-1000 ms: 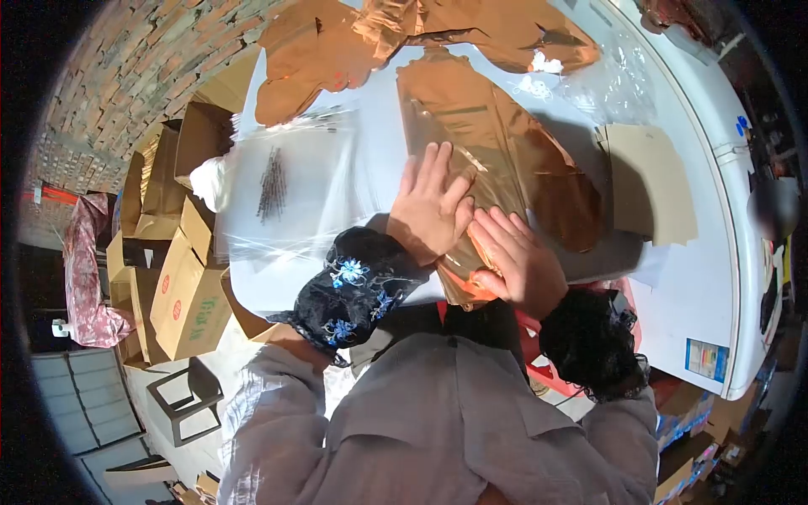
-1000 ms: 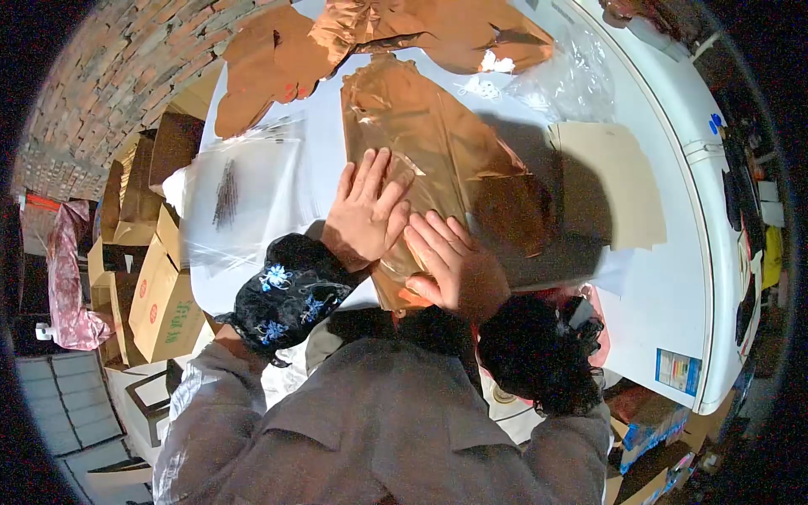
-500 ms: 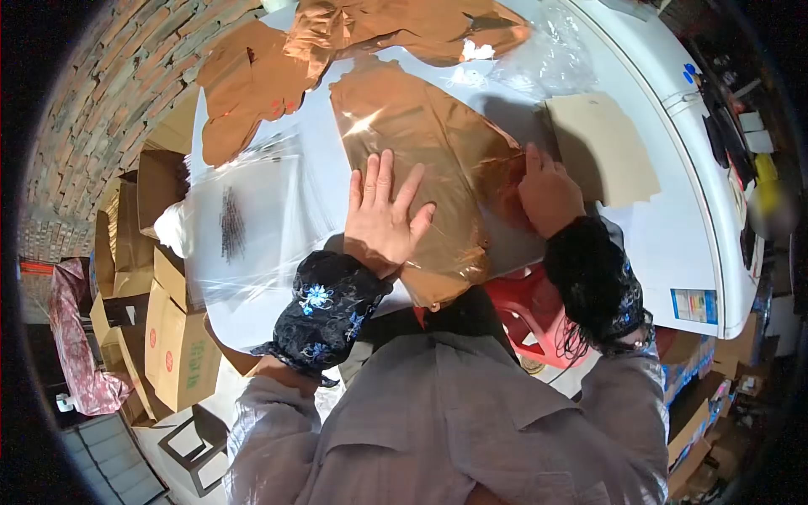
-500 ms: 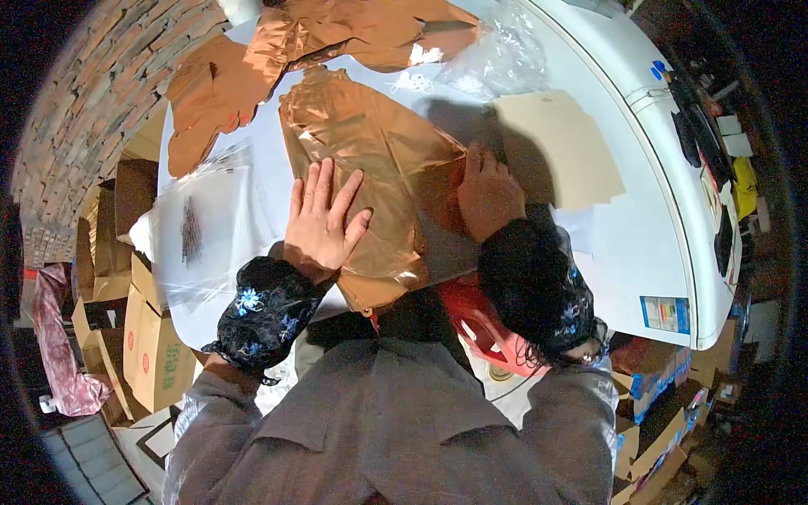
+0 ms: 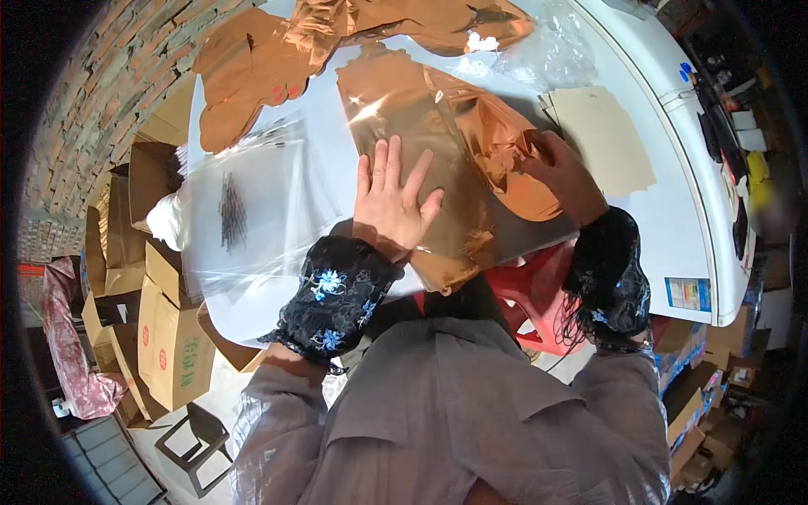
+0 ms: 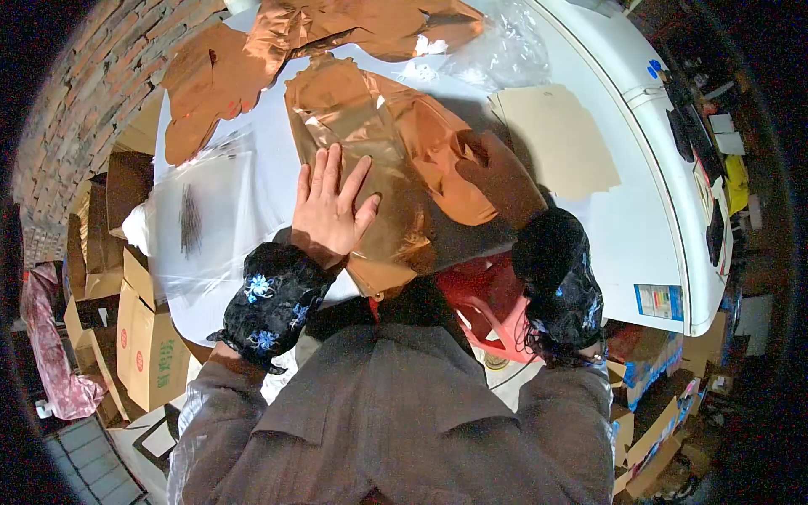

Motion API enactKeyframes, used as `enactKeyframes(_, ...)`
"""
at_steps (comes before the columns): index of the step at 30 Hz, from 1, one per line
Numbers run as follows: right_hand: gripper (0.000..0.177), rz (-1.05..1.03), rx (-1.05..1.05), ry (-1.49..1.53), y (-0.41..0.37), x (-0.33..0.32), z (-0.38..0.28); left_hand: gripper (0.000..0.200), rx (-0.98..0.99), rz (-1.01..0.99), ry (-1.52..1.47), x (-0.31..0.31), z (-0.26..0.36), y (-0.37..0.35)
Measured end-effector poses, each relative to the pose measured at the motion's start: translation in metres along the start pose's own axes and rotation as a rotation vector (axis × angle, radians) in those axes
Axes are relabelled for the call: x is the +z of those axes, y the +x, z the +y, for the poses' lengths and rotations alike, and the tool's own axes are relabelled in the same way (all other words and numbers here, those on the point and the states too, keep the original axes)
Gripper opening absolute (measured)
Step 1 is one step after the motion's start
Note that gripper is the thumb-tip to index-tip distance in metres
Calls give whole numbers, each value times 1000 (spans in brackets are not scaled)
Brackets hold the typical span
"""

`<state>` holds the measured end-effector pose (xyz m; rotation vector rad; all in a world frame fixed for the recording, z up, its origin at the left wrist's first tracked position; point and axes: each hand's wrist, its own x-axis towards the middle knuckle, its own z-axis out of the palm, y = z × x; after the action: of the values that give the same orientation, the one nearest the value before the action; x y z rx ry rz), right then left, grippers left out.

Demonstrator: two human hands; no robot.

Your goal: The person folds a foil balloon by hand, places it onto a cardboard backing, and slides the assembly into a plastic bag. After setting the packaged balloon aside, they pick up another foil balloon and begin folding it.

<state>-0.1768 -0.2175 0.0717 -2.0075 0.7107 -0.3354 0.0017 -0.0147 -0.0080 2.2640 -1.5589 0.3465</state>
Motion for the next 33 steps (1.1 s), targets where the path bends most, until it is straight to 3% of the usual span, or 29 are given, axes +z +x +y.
enactKeyframes(1, 40, -26, 20, 115, -2, 3, -5, 59, 1, 2, 1, 0, 0, 0)
enactKeyframes(4, 45, -14, -124, 97, -19, 28, -40, 60, 5, 11, -14, 2, 0, 0)
enactKeyframes(5, 47, -74, -102, 272, -18, 44, -34, 60, 6, 14, -19, 2, 0, -1)
enactKeyframes(7, 45, -188, -506, 122, -13, 72, -18, 63, 41, -28, 7, -2, -5, -2)
enactKeyframes(9, 42, -227, -700, -36, -13, 83, -17, 67, 61, -65, -6, -3, -9, -2)
enactKeyframes(14, 28, -86, -626, -101, -7, 105, 4, 64, 53, -73, -103, -5, -10, -3)
enactKeyframes(17, 25, -28, -731, -178, -8, 112, 12, 70, 54, -106, -72, -9, -10, -3)
enactKeyframes(20, 30, 30, -628, -90, -2, 93, -3, 67, 61, -133, 14, -5, -10, -2)
enactKeyframes(23, 37, 139, -290, 85, 8, 81, -27, 62, 49, -116, 40, -5, -7, -1)
enactKeyframes(25, 44, 227, -601, -323, 27, 76, -25, 60, 47, -85, 58, -3, -6, -1)
enactKeyframes(27, 46, 113, -561, -437, 61, 65, -31, 56, 7, -15, -4, -4, 0, 0)
enactKeyframes(30, 46, -240, -23, -144, 113, 61, -48, 55, 7, -9, -5, -2, -1, 0)
enactKeyframes(33, 30, -354, 189, -274, 163, 62, -37, 58, -5, -11, -6, -2, 0, 1)
